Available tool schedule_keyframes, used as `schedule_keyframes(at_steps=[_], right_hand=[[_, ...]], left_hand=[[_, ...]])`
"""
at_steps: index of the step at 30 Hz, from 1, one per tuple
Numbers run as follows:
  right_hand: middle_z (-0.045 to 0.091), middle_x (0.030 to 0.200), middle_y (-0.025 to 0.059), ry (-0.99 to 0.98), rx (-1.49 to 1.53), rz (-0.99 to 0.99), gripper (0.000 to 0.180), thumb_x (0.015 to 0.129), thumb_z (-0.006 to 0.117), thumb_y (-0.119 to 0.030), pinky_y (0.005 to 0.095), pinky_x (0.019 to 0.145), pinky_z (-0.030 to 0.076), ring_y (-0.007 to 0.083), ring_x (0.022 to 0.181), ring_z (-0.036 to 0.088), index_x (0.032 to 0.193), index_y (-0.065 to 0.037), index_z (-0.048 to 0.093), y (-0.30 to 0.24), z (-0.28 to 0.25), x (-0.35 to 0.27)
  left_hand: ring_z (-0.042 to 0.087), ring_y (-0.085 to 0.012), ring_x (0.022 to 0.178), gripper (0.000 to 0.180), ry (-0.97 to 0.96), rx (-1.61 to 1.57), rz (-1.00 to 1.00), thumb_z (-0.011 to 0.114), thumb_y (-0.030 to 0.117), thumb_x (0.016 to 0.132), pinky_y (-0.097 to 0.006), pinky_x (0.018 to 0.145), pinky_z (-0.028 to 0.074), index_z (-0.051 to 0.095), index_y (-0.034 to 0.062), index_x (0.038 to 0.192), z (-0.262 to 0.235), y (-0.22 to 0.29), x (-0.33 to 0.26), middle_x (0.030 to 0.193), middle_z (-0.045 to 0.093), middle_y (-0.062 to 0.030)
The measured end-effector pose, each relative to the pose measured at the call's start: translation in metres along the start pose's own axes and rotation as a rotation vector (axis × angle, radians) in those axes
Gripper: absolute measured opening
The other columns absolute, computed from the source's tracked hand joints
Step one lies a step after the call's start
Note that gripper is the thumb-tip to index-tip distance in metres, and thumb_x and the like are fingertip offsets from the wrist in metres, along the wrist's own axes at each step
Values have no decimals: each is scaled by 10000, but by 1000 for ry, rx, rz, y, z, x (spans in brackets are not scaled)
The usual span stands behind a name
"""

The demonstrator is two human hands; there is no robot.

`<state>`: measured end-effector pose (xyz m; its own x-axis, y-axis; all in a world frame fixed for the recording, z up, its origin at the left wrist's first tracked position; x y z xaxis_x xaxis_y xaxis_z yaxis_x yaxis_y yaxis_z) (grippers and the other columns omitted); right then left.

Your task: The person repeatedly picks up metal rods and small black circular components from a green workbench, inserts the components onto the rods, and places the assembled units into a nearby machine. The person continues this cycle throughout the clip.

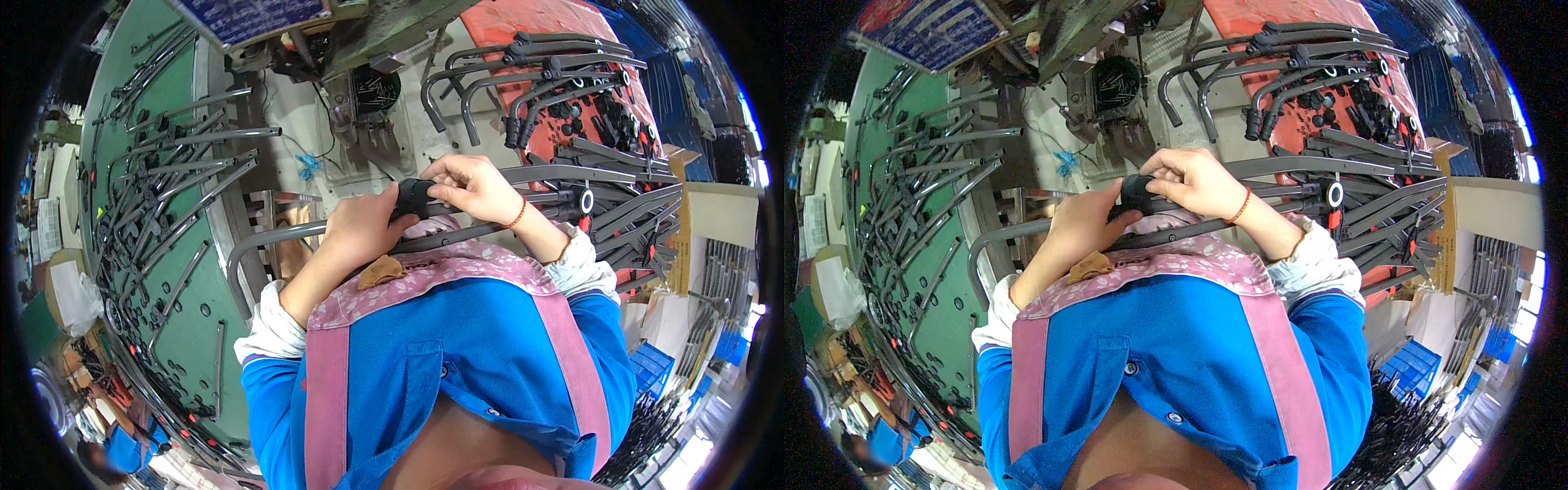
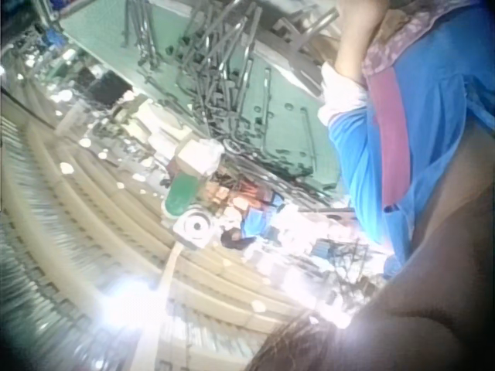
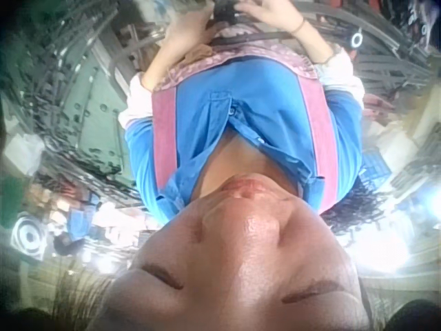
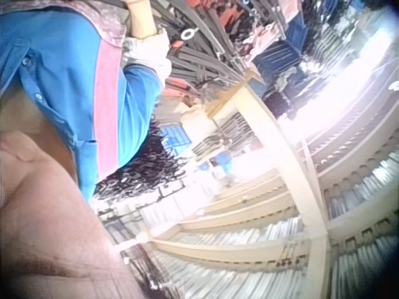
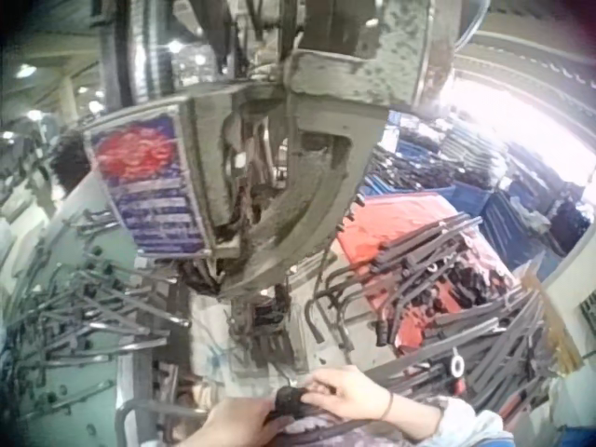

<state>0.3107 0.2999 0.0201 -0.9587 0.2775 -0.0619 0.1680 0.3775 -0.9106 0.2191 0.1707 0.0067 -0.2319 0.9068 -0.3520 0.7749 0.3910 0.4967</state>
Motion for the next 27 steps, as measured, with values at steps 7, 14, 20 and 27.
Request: schedule_keyframes(at_steps=[7,14,20,27], right_hand=[[575,691,87,74,-88,-159,172,807,712,-63,304,563,437,178,596,537,969,-18,682,-11,18,1],[623,795,137,112,-162,-242,162,803,698,-55,349,638,492,287,709,612,960,-16,691,-19,19,-2],[633,831,135,161,-208,-261,151,808,690,-55,355,681,501,292,754,625,956,-27,706,-21,21,-2],[617,787,128,300,-212,-237,116,804,711,-78,343,674,493,258,714,601,912,-35,705,-13,18,-4]], left_hand=[[660,-395,741,587,73,1,29,623,485,870,-484,637,512,548,58,1265,6,-5,-5,799,682,-180],[665,-384,791,539,59,-9,25,605,449,888,-489,679,509,531,38,1230,9,-5,-6,843,687,-185],[669,-378,781,543,45,11,37,593,445,897,-483,676,513,531,17,1227,6,-3,-4,839,689,-187],[667,-372,691,501,108,32,32,480,442,965,-483,610,512,566,8,1200,9,-4,3,733,679,-176]])
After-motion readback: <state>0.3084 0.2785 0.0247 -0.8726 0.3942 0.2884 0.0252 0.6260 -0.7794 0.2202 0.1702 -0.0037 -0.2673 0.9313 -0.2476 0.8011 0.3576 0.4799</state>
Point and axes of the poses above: each hand's wrist, its own x-axis towards the middle knuckle, its own z-axis out of the palm, y = z × x, the point moved 7 cm from there along x, towards the middle knuckle
